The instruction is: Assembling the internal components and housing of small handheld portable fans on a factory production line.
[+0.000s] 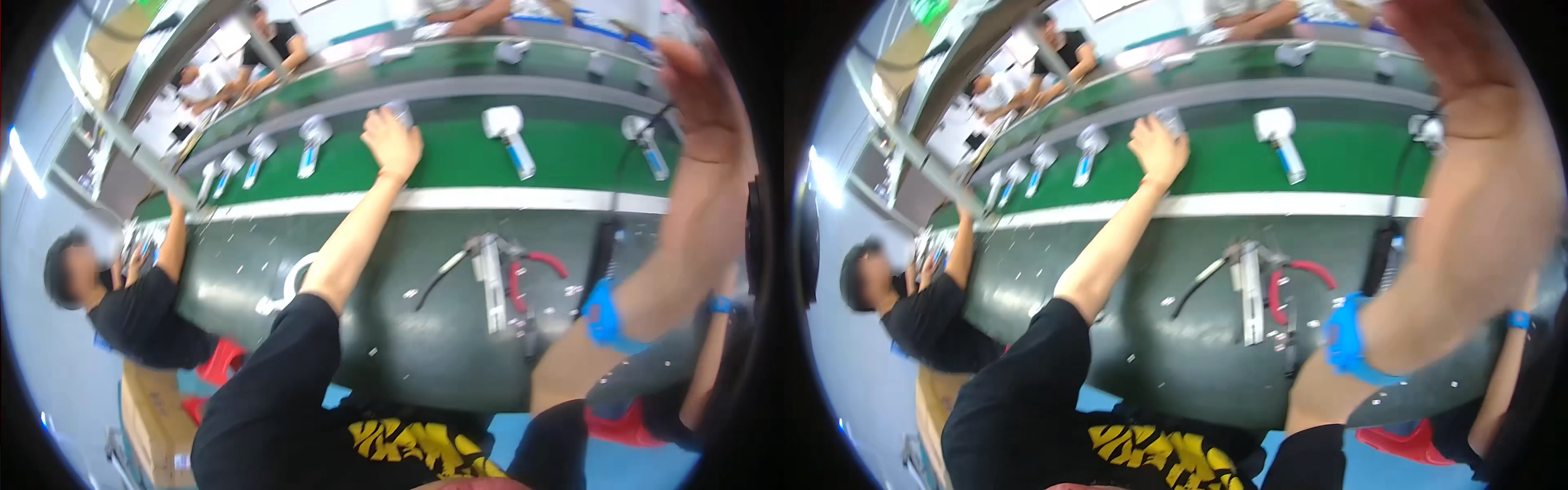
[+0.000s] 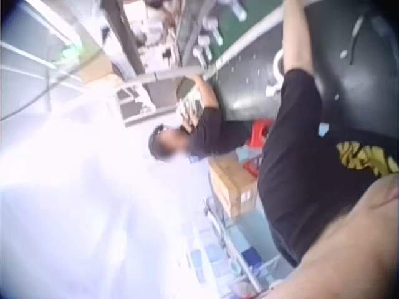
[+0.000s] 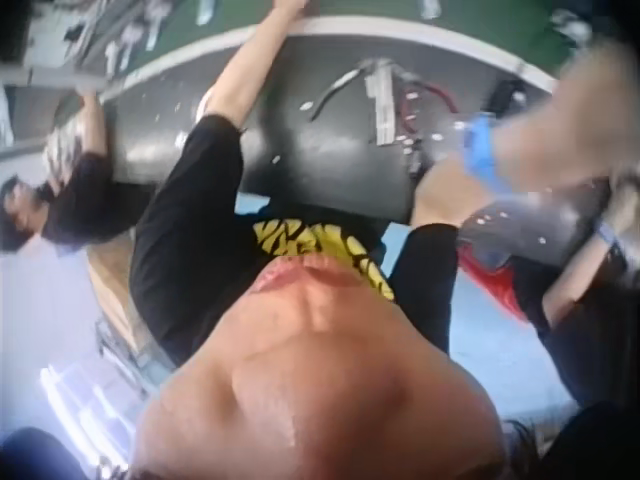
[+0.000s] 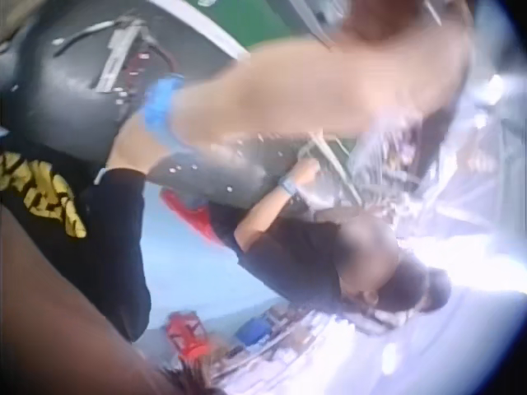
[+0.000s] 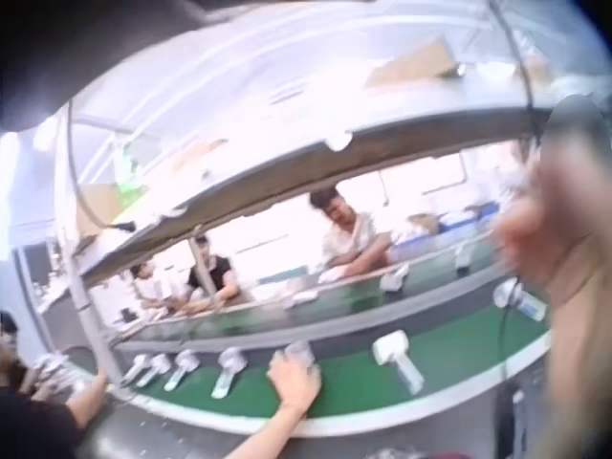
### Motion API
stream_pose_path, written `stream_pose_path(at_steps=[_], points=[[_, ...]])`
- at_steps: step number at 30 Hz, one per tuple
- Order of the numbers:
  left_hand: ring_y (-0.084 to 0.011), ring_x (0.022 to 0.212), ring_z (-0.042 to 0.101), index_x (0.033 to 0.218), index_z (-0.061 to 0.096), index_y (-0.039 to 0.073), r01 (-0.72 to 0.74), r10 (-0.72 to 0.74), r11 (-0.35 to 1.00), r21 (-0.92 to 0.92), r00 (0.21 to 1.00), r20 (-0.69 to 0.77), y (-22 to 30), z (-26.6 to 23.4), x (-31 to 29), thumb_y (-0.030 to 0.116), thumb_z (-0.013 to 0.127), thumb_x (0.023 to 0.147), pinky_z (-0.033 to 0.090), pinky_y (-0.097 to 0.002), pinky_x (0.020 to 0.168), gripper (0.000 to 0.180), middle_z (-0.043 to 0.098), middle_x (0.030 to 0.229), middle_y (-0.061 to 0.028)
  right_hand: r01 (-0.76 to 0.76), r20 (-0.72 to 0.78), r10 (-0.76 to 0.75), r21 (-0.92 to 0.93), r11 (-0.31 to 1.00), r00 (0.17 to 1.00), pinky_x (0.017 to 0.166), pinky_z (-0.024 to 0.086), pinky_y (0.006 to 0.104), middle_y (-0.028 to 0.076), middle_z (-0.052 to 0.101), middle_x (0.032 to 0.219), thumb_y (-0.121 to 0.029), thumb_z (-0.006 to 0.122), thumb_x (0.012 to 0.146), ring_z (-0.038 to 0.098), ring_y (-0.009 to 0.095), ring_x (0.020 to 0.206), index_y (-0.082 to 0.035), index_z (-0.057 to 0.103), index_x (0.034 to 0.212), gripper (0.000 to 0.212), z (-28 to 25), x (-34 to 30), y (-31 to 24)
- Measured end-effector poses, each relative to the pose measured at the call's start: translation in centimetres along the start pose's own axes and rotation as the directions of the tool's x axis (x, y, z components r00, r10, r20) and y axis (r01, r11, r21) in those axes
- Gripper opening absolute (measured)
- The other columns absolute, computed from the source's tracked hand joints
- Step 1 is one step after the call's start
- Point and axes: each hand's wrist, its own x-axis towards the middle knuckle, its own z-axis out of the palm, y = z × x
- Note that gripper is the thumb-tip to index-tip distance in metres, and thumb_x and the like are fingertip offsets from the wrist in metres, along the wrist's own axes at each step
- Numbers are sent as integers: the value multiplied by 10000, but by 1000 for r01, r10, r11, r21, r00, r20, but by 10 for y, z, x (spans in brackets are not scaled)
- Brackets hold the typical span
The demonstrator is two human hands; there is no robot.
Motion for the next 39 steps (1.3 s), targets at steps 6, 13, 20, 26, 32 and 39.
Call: stream_pose_path(at_steps=[6,13,20,26,32,39], points=[[-384,1008,598,1032,637,-61,2,139,966,-257,837,529,102,16,33,645,554,784,475,-452,846,754,629,1048,-263,28,53,-45,279,960,998,1038,416,368,243,596,1181,-241,340,961,564,329,1154,106,518,1239,479,26,18,-22],[-433,1008,577,1329,270,-9,166,283,729,-664,810,513,177,0,0,241,759,681,488,-477,852,849,546,1129,-275,-137,-145,139,25,990,980,1009,416,343,207,622,1106,-264,396,983,578,291,1112,78,520,1240,445,62,10,-38],[-319,877,617,1177,375,87,345,-56,35,-938,938,343,116,-40,36,48,795,615,498,-383,800,702,572,1025,-160,-199,-64,200,27,980,978,793,484,283,146,647,1000,-200,489,972,650,196,866,59,566,1130,313,106,-12,-35],[-172,837,632,1034,599,11,702,438,-489,-518,711,550,-21,-176,56,67,730,785,546,-331,761,287,639,924,-72,-232,163,257,-156,960,953,676,491,244,119,666,851,-206,522,966,641,141,731,34,607,1015,259,159,-32,-36],[-179,911,644,1139,456,63,569,274,-429,-701,822,499,-73,-250,41,114,765,777,567,-346,732,478,607,992,-79,-268,507,313,-162,950,803,734,510,249,110,670,891,-33,633,862,662,164,833,50,615,989,153,209,-71,-26],[-89,892,592,1066,582,81,516,311,-523,-679,857,412,-88,-262,47,361,637,898,466,-274,807,331,618,963,6,-47,487,154,-225,973,860,814,514,308,165,687,914,-27,638,846,675,227,874,38,629,990,158,214,-85,-16]])
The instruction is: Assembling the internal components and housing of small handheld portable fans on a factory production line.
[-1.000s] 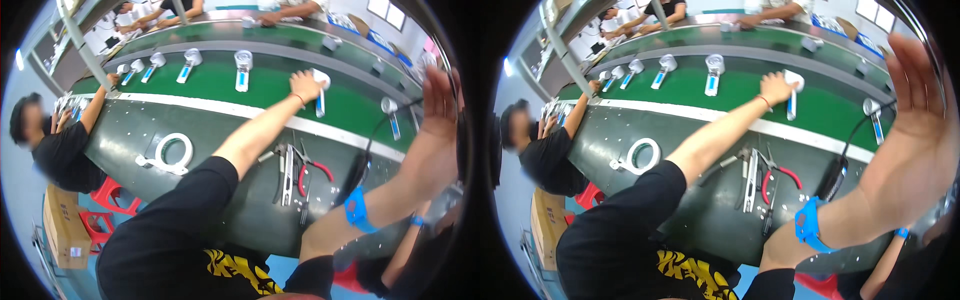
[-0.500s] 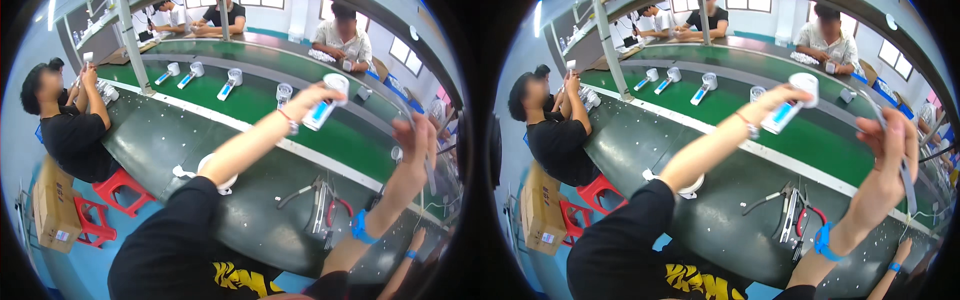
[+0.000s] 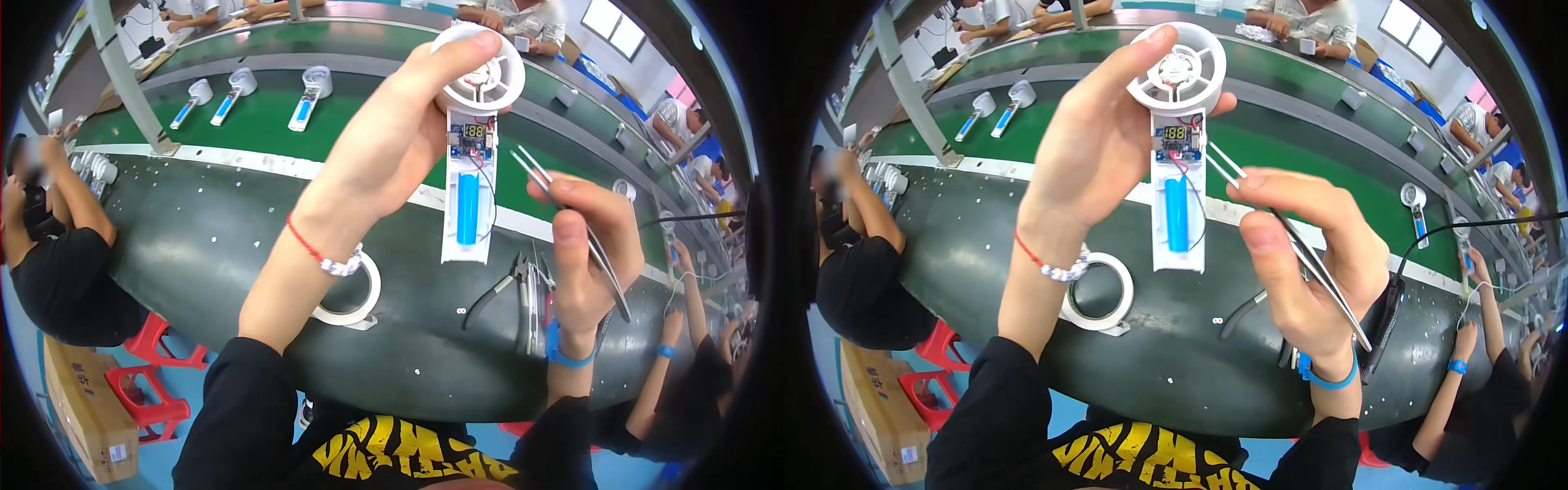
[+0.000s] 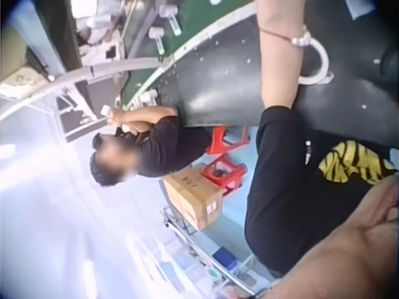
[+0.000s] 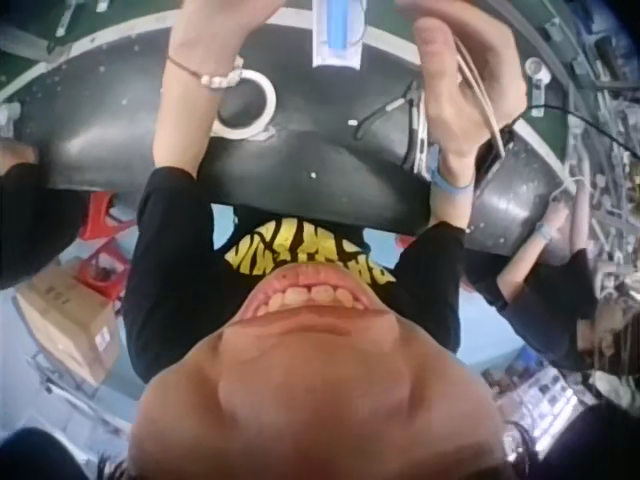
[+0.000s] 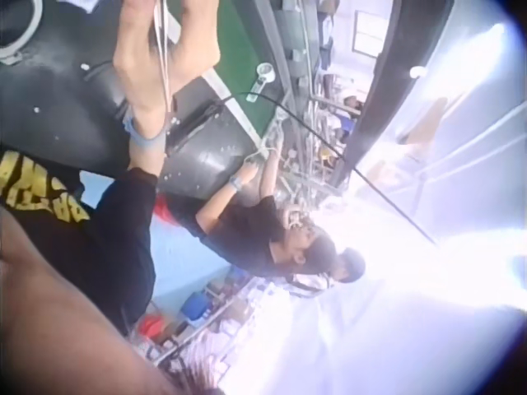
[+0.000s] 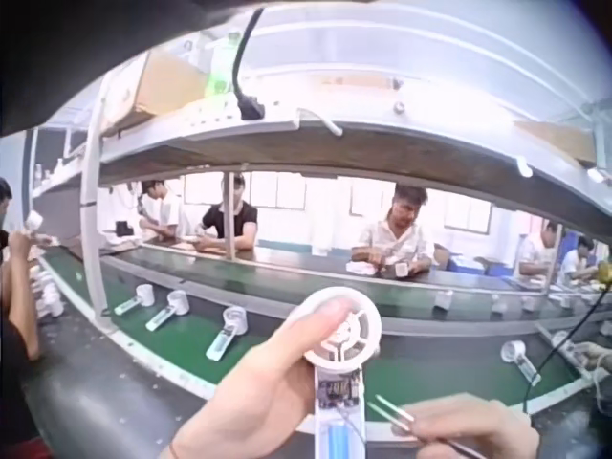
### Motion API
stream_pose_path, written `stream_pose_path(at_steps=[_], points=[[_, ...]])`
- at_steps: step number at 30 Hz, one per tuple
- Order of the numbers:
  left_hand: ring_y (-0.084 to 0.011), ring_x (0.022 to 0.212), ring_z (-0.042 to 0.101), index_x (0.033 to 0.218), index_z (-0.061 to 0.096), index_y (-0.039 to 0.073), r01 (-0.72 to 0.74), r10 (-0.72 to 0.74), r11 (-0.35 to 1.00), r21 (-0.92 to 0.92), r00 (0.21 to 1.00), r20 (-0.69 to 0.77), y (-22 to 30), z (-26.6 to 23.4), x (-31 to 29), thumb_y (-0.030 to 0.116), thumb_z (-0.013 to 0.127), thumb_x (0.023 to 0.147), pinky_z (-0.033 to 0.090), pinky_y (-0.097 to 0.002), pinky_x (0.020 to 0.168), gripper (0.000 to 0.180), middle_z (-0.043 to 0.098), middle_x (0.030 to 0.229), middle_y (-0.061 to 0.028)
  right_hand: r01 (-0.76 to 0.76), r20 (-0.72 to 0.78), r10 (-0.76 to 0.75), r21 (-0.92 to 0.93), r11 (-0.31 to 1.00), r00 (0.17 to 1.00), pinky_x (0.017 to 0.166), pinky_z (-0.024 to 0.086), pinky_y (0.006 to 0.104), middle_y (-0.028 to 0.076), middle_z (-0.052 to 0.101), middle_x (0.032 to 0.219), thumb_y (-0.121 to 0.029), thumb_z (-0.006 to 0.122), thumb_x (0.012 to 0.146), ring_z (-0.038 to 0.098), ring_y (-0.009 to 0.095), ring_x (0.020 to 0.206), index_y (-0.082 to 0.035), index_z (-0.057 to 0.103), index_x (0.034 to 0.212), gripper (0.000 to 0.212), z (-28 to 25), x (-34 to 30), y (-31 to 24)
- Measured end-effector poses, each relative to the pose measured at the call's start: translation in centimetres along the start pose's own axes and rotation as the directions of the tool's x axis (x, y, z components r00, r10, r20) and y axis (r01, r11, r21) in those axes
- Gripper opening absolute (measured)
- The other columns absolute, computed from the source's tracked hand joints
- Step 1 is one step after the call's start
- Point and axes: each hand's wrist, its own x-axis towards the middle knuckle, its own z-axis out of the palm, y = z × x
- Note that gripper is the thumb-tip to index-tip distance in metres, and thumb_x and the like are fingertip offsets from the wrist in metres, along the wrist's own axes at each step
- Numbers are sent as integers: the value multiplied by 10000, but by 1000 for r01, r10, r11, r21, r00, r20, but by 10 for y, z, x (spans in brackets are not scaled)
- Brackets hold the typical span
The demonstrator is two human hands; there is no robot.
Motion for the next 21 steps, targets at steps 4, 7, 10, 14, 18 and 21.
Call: stream_pose_path(at_steps=[4,7,10,14,18,21], points=[[-109,863,628,1082,574,81,134,-133,991,-19,991,26,3,14,-4,323,613,914,495,-262,734,297,631,964,2,-18,20,18,-22,1000,1000,844,502,328,287,615,1110,-174,561,940,659,247,908,50,562,1023,239,-5,1,1],[-106,881,633,1100,569,87,202,-202,979,21,979,0,-1,14,-11,362,607,917,514,-260,722,333,632,967,-9,-124,16,125,295,948,992,826,520,315,204,676,952,-20,593,887,670,248,929,72,598,1002,147,-1,0,7],[-108,887,632,1105,561,78,235,-237,971,44,971,32,-2,22,-15,374,606,919,518,-254,707,353,628,976,-14,-92,26,89,268,959,996,819,523,309,199,676,963,-21,584,892,674,234,918,76,599,990,139,-5,0,6],[-112,875,628,1126,539,70,221,-220,973,71,975,-19,-7,29,-17,375,598,926,529,-251,677,370,615,995,-33,-193,33,191,286,939,981,803,523,302,165,683,907,-24,575,895,670,211,911,74,606,963,123,-6,0,-2],[-91,921,577,1190,508,18,94,-96,957,274,995,-8,-7,22,-14,372,601,930,475,-240,787,449,606,1023,-42,-344,128,320,296,891,939,862,483,342,191,658,968,-188,551,947,652,212,873,48,575,955,237,-7,7,-3],[-79,917,555,1185,507,-13,106,-107,915,389,994,-20,-6,27,-14,384,599,930,453,-235,799,482,609,993,-45,-416,226,349,451,790,909,861,463,321,140,649,955,-272,527,953,625,172,843,11,569,924,287,-8,11,13]])
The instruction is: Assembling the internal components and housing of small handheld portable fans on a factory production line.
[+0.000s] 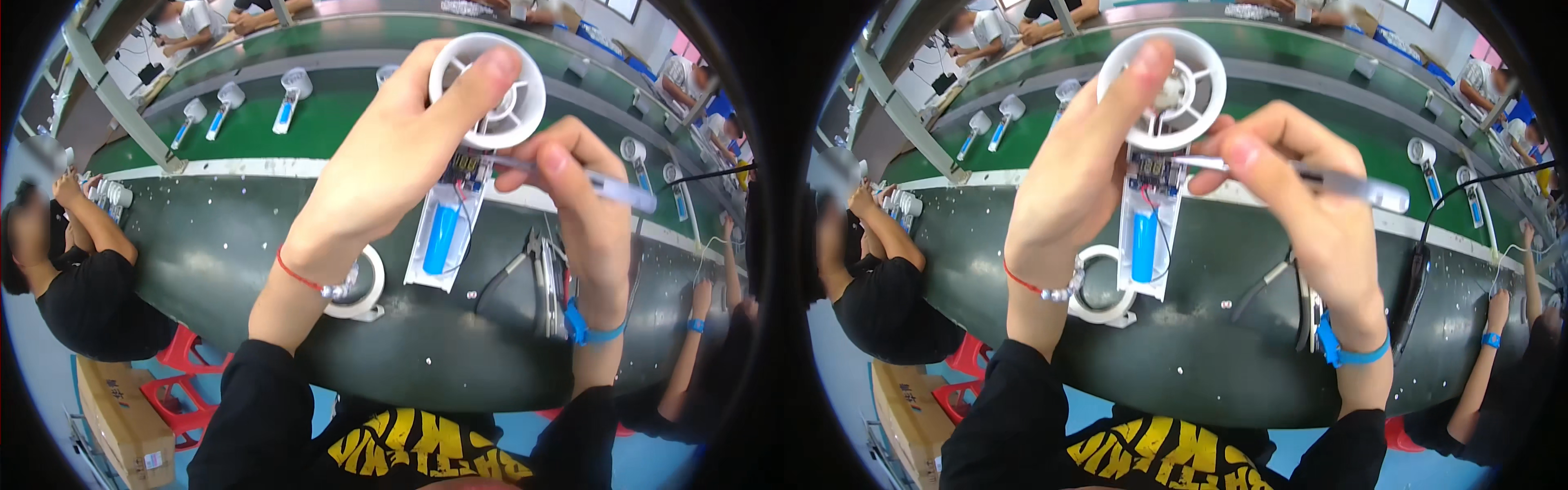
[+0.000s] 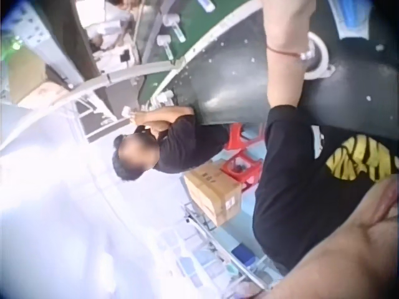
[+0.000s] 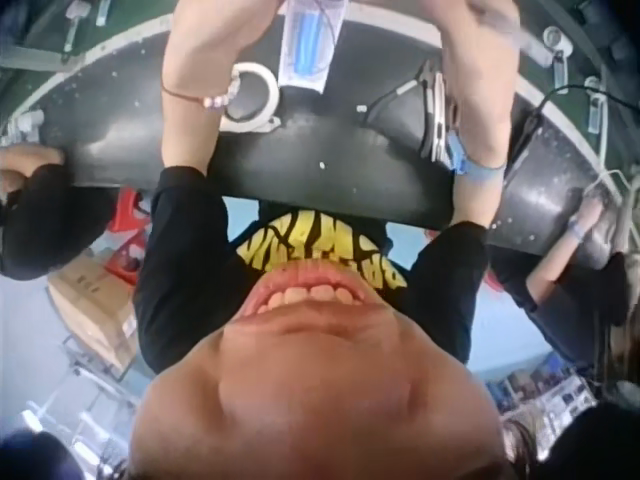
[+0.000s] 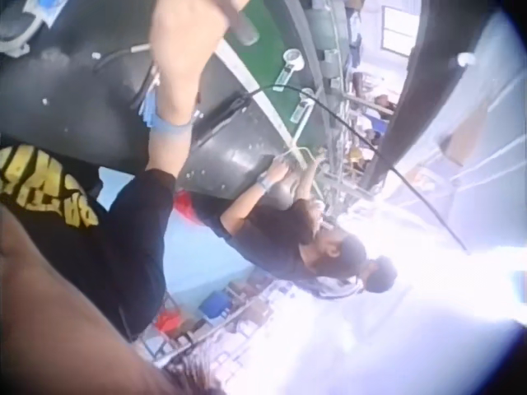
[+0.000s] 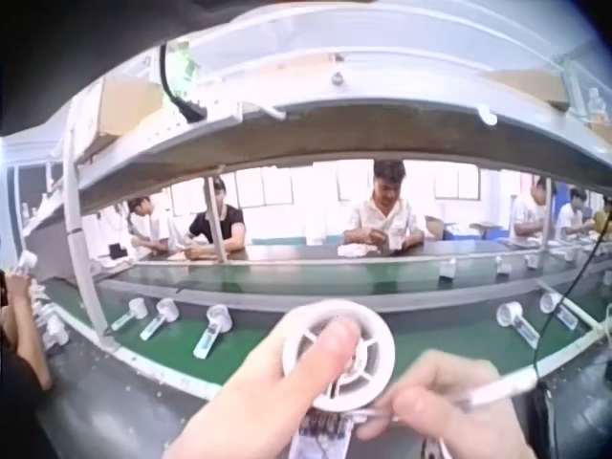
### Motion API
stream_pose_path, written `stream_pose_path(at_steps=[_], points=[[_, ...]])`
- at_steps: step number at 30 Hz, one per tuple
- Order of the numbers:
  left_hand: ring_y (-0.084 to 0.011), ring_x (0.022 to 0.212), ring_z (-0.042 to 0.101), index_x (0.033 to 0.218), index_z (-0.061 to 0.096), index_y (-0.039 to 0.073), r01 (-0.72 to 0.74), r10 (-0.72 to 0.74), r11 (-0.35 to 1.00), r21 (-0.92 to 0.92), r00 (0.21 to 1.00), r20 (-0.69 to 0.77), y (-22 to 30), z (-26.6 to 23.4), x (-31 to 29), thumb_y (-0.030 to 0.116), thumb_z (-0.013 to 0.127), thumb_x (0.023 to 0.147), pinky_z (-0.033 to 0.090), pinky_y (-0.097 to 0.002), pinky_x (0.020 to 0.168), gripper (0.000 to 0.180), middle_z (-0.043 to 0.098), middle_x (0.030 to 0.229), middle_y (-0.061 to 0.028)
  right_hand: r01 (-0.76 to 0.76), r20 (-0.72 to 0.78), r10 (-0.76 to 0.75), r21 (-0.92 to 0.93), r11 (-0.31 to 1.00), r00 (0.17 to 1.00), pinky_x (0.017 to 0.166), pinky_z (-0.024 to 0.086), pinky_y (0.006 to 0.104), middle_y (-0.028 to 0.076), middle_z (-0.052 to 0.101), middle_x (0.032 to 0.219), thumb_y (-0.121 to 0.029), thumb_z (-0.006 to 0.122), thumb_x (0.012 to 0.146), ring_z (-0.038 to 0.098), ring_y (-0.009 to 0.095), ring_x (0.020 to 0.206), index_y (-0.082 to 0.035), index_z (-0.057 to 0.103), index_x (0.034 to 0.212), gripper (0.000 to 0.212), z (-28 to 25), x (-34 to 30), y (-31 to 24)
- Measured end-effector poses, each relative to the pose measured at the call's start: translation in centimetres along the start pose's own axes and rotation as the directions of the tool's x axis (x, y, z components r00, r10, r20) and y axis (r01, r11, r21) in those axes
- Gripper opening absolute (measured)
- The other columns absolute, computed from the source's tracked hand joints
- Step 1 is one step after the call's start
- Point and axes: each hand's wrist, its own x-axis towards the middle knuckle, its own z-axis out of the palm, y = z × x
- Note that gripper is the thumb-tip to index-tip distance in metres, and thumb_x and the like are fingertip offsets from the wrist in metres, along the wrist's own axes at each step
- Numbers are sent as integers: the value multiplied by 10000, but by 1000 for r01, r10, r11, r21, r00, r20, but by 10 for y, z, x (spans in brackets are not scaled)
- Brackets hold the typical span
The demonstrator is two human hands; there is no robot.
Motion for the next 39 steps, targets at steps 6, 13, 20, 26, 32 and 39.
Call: stream_pose_path(at_steps=[6,13,20,26,32,39], points=[[-84,871,567,1156,504,-4,-169,196,973,160,966,-170,-28,13,5,400,533,962,471,-234,749,449,605,933,-46,-203,-1,228,445,872,974,876,476,329,97,661,967,-192,526,955,645,158,849,-21,610,955,191,-10,4,35],[-177,798,661,1103,556,31,159,-192,938,-307,978,-80,-27,7,10,553,328,980,530,-294,713,582,657,909,-96,-4,-158,20,105,995,987,822,545,302,115,647,925,-168,538,956,676,197,858,43,598,926,222,-8,0,21],[-163,758,665,1086,570,35,210,-249,917,-338,965,-76,-23,8,11,561,299,978,530,-273,617,602,665,868,-122,40,-136,-21,136,990,991,818,548,315,138,652,908,-146,526,957,679,209,855,61,589,935,217,-8,3,15],[-163,661,667,1014,586,34,211,-253,901,-380,965,-63,-28,2,9,543,311,982,523,-238,496,580,668,813,-120,11,-115,-4,56,998,993,802,524,303,152,677,847,-113,534,955,672,188,829,66,597,933,192,-1,1,19],[-138,619,627,1023,565,50,231,-281,929,-290,949,-142,-45,1,14,535,306,988,496,-240,473,551,651,815,-71,-38,-40,35,-81,996,999,778,529,283,120,673,862,-149,568,943,666,156,820,36,610,930,190,-8,6,29],[-117,713,632,1040,586,66,204,-228,948,-244,971,-74,-57,-10,21,494,325,1003,509,-238,587,503,666,879,-39,31,50,-26,-104,994,998,691,495,277,75,687,745,-114,611,895,648,128,729,17,650,876,138,-27,21,47]])
